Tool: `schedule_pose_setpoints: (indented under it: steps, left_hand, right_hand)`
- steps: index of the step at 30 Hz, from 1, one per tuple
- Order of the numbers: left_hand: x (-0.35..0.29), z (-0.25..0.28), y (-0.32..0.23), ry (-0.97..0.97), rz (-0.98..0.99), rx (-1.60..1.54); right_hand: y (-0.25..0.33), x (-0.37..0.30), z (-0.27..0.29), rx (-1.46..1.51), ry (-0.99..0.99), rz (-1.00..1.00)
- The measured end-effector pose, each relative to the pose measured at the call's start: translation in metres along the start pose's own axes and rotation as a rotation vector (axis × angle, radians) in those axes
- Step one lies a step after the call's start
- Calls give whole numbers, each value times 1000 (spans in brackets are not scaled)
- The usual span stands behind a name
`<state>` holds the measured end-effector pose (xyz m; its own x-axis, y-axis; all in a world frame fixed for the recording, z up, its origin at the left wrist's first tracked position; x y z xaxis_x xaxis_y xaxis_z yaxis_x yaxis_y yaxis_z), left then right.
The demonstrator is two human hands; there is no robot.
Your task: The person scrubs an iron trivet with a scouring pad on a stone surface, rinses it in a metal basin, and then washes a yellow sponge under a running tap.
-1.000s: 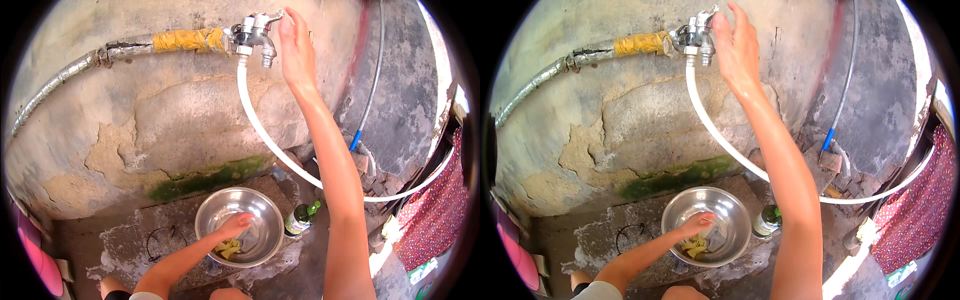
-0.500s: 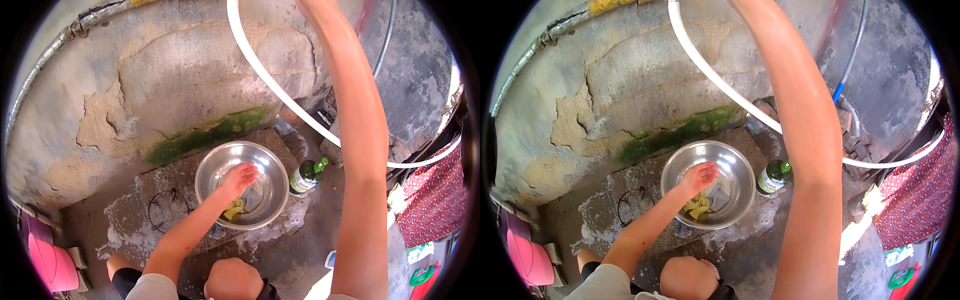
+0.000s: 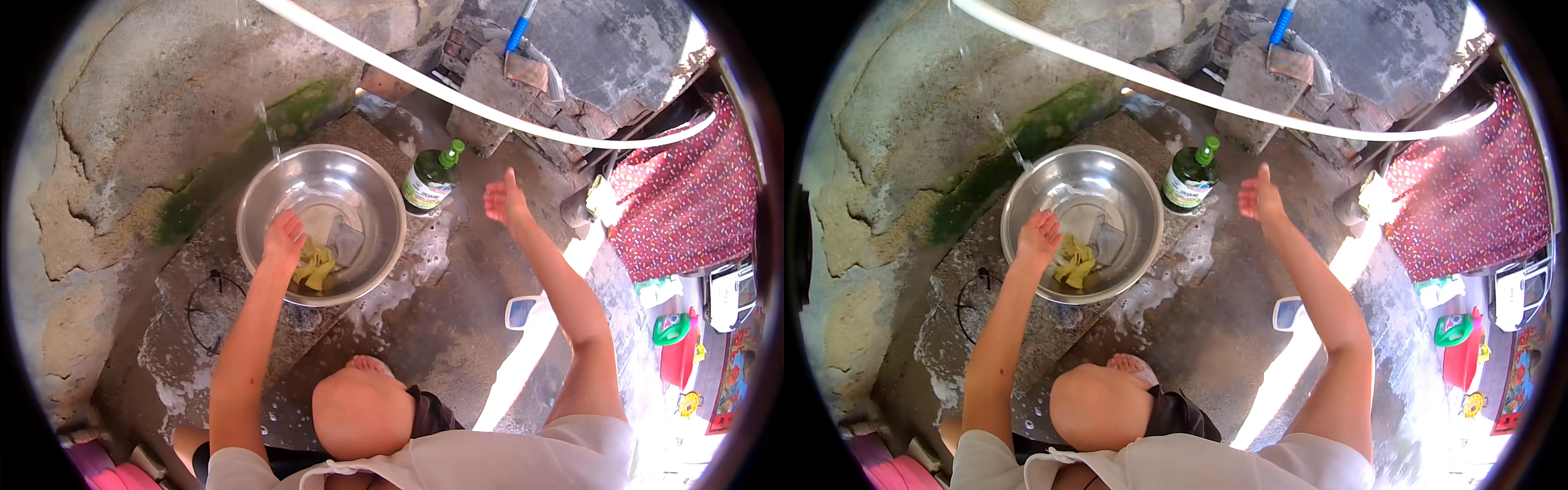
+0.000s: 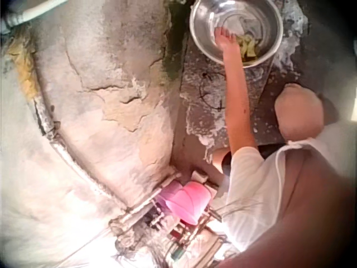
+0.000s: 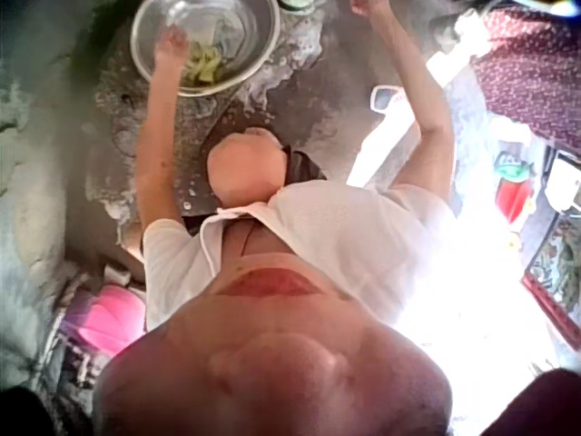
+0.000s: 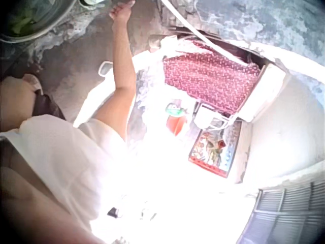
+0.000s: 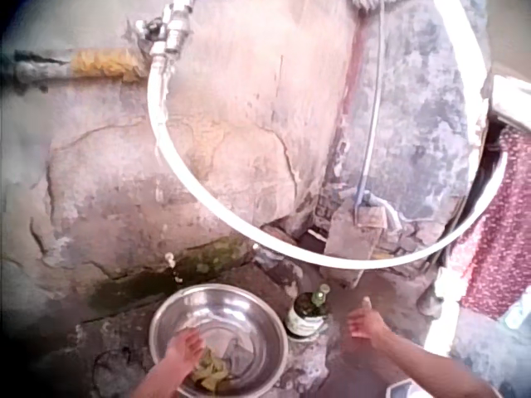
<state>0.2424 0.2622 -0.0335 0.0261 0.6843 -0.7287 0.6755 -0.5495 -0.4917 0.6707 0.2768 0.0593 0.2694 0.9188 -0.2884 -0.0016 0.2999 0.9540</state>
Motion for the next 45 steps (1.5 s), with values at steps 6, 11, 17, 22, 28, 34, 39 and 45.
schedule_pose_setpoints:
  steps: [6,11,17,22,28,34,39,45]
  left_hand:
    - [-10,2,27,0,69,79]
    - [-24,16,24,46,61,107]
    - [-25,19,34,116,90,89]
    - [-40,-5,34,353,79,-167]
    - [-58,-54,44,376,-46,-413]
    - [-75,-13,30,487,-26,-425]
    - [-69,9,40,678,-120,-301]
    - [-45,-19,26,631,-161,-123]
  right_hand:
    - [35,50,-61,-230,259,-230]
    - [17,67,-83,141,203,-202]
    - [12,69,-83,216,208,-216]
    - [2,49,-97,337,394,-175]
    - [-48,-134,-260,-526,603,1112]
    - [-27,-183,-297,-525,595,1186]
    - [-46,-119,-293,-649,850,1108]
    - [-27,-78,-326,-626,920,999]
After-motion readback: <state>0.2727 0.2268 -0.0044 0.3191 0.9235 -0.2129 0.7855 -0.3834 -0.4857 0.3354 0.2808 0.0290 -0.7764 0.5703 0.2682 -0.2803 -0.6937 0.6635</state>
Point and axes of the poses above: each hand's wrist, its own x-axis towards the middle knuckle, its own z-axis out of the back of the hand, y = z × x, the point moved 2 cm from there along x, towards the middle knuckle, and after that the axes turned 11 degrees about z, right-handed, at the moved point
